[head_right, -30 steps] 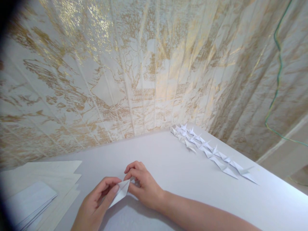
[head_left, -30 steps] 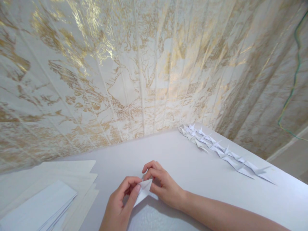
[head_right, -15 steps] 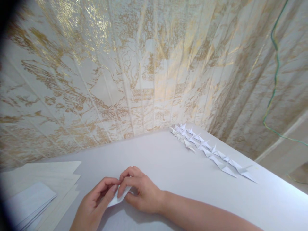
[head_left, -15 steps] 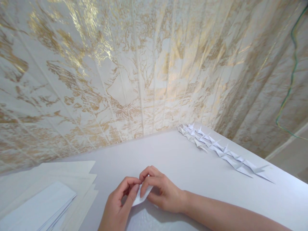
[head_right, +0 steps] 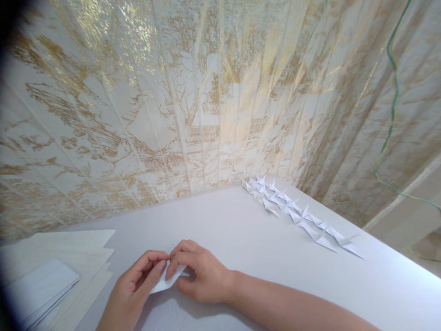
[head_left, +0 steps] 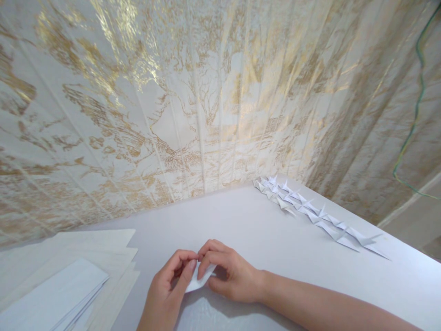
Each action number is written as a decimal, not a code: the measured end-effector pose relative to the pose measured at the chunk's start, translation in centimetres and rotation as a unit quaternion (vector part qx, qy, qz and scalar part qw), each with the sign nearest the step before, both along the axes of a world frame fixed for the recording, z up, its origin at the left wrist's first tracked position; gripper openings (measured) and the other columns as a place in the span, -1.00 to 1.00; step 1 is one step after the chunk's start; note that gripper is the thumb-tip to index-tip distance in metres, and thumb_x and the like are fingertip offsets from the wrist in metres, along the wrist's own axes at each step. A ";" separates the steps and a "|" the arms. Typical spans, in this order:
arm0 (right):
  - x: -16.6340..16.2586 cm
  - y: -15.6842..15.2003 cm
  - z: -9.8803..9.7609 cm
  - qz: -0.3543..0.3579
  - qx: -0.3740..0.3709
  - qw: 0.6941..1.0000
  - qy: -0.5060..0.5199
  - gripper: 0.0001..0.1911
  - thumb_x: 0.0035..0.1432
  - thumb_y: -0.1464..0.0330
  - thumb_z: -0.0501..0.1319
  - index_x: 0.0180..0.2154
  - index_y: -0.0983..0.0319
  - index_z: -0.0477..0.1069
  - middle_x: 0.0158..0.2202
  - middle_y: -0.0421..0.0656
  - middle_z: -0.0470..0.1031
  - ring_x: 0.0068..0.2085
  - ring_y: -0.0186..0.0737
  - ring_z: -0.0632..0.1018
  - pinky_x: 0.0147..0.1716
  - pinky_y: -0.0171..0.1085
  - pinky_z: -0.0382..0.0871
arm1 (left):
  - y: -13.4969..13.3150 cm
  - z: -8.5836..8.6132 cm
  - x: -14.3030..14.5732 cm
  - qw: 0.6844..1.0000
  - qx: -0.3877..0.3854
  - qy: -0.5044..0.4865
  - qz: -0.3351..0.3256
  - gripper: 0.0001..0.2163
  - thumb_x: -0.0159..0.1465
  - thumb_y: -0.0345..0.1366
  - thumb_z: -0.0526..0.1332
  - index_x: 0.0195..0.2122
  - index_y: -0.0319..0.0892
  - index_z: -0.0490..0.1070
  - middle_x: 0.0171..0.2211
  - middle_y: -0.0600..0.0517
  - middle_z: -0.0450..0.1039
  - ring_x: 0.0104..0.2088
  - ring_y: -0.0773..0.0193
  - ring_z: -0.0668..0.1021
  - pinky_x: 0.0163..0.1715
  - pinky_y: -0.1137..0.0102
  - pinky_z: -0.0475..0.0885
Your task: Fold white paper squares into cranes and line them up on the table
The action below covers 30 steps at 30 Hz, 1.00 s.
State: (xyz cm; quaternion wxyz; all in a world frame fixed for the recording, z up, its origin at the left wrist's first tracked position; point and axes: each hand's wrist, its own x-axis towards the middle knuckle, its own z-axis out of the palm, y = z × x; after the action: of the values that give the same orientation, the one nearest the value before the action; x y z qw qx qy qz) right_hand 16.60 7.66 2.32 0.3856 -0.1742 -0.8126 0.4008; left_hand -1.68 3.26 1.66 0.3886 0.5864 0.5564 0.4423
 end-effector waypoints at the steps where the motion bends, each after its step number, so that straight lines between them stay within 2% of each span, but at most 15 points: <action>1: 0.0 0.0 0.0 -0.001 0.000 1.000 -0.001 -0.70 -0.11 0.65 0.16 -0.34 0.20 0.43 -0.20 -0.12 0.40 -0.12 -0.20 0.46 -0.05 -0.23 0.33 | 0.0 0.0 0.0 1.000 0.000 -0.001 0.000 -0.73 0.26 -0.02 0.18 -0.22 -0.08 0.48 -0.38 0.12 0.50 -0.34 0.25 0.51 -0.31 0.48 0.39; 10: 0.0 0.0 0.0 -0.007 0.002 1.000 -0.001 -0.71 -0.08 0.61 0.18 -0.30 0.21 0.46 -0.21 -0.12 0.40 -0.13 -0.20 0.46 -0.05 -0.23 0.34 | 0.1 -0.1 0.0 1.000 0.001 -0.003 0.005 -0.72 0.25 -0.01 0.18 -0.25 -0.09 0.48 -0.39 0.10 0.51 -0.34 0.23 0.51 -0.33 0.46 0.39; 18: 0.0 0.1 0.0 -0.001 0.007 1.000 -0.003 -0.70 -0.07 0.62 0.16 -0.29 0.20 0.45 -0.20 -0.11 0.40 -0.13 -0.19 0.47 -0.08 -0.24 0.34 | -0.1 0.9 0.5 1.000 -0.015 -0.013 -0.003 -0.72 0.25 0.00 0.17 -0.26 -0.10 0.47 -0.45 0.13 0.44 -0.41 0.25 0.45 -0.37 0.45 0.34; 26: 0.0 0.1 -0.1 -0.001 0.005 1.000 -0.006 -0.63 -0.09 0.66 0.11 -0.25 0.23 0.45 -0.23 -0.13 0.41 -0.19 -0.24 0.47 -0.18 -0.31 0.35 | -0.2 0.7 0.8 0.999 -0.029 -0.034 -0.024 -0.73 0.27 0.00 0.15 -0.35 -0.10 0.39 -0.46 0.16 0.35 -0.42 0.30 0.40 -0.40 0.48 0.29; 30: 0.1 0.1 -0.2 -0.010 -0.003 1.000 -0.016 -0.62 -0.05 0.67 0.08 -0.24 0.22 0.47 -0.24 -0.15 0.40 -0.22 -0.26 0.46 -0.25 -0.34 0.33 | -0.2 0.8 0.9 0.998 -0.038 -0.035 -0.039 -0.75 0.30 -0.02 0.12 -0.32 -0.09 0.38 -0.44 0.16 0.37 -0.39 0.30 0.41 -0.36 0.46 0.30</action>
State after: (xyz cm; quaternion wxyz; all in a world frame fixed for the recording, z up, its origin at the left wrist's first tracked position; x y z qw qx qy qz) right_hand 16.68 7.76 2.13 0.3759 -0.1904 -0.8156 0.3965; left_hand -0.82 3.07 2.49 0.4470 0.5766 0.5356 0.4252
